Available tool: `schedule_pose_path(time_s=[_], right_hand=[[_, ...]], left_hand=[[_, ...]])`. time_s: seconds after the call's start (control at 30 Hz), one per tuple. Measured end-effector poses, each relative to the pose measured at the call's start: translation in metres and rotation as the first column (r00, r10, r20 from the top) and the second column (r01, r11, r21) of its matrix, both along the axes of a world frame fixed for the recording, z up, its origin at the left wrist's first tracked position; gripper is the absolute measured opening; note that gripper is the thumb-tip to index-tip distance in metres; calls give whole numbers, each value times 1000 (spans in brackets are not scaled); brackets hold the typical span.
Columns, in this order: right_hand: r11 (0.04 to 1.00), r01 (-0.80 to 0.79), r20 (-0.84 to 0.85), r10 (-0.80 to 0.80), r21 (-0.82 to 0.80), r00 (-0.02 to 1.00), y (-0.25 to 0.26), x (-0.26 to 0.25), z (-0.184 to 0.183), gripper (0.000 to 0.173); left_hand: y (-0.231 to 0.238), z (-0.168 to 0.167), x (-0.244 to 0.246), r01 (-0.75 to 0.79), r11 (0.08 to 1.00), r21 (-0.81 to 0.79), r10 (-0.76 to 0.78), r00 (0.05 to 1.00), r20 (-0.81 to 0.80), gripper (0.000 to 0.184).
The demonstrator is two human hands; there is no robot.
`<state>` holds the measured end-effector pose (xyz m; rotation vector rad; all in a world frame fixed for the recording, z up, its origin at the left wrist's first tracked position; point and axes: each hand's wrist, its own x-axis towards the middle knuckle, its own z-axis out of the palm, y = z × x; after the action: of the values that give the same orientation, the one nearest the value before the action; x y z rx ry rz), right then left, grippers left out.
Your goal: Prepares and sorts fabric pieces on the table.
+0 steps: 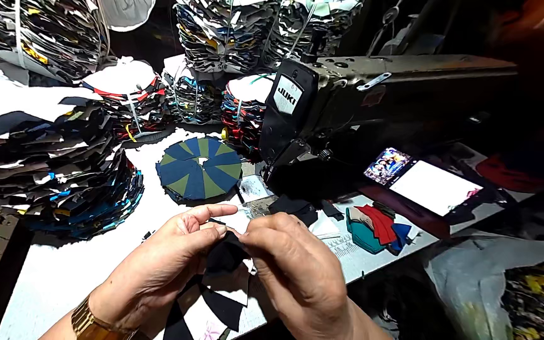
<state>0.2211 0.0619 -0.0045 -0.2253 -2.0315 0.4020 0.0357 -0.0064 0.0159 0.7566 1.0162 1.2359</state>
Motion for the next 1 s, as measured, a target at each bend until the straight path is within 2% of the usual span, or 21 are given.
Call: schedule_pose_path(time_s=[0.13, 0.2, 0.27, 0.37, 0.5, 0.6, 0.77, 0.83, 0.93, 1.0], right_hand=[[987, -7, -55, -2, -158, 998, 0, 5, 13, 10], [972, -18, -57, 5, -234, 998, 1, 8, 16, 14], [959, -10, -48, -4, -283, 999, 0, 11, 18, 20], [948, -7, -46, -8, -318, 999, -4, 11, 23, 22], [930, -53, -69, 30, -363, 997, -12, 11, 26, 23], [914, -63, -85, 31, -401, 996, -12, 15, 25, 25], [877, -10, -23, -2, -480, 1000, -14, 18, 12, 24], [863, -9, -16, 1, -504, 1000, -16, 18, 7, 22], [865, 24, -7, -32, -501, 999, -15, 18, -1, 19], [873, 58, 19, -56, -484, 998, -15, 16, -10, 16]], left_hand=[[0, 1, 2, -49, 999, -23, 49, 999, 6, 30], [0, 2, 2, -75, 996, -52, 77, 997, 32, 29], [-2, 3, -1, -21, 999, -45, 24, 998, 51, 26], [-6, 4, -6, 134, 988, 80, -131, 990, -50, 32], [-6, 6, -11, 232, 952, 201, -195, 963, -188, 17], [-7, 10, -16, 269, 941, 204, -215, 943, -255, 13], [-3, 12, -19, 320, 930, 179, -276, 933, -232, 12], [-4, 12, -18, 296, 943, 151, -242, 922, -302, 11], [-2, 12, -20, 249, 957, 150, -146, 860, -489, 29], [0, 11, -21, 256, 951, 172, -117, 815, -568, 30]])
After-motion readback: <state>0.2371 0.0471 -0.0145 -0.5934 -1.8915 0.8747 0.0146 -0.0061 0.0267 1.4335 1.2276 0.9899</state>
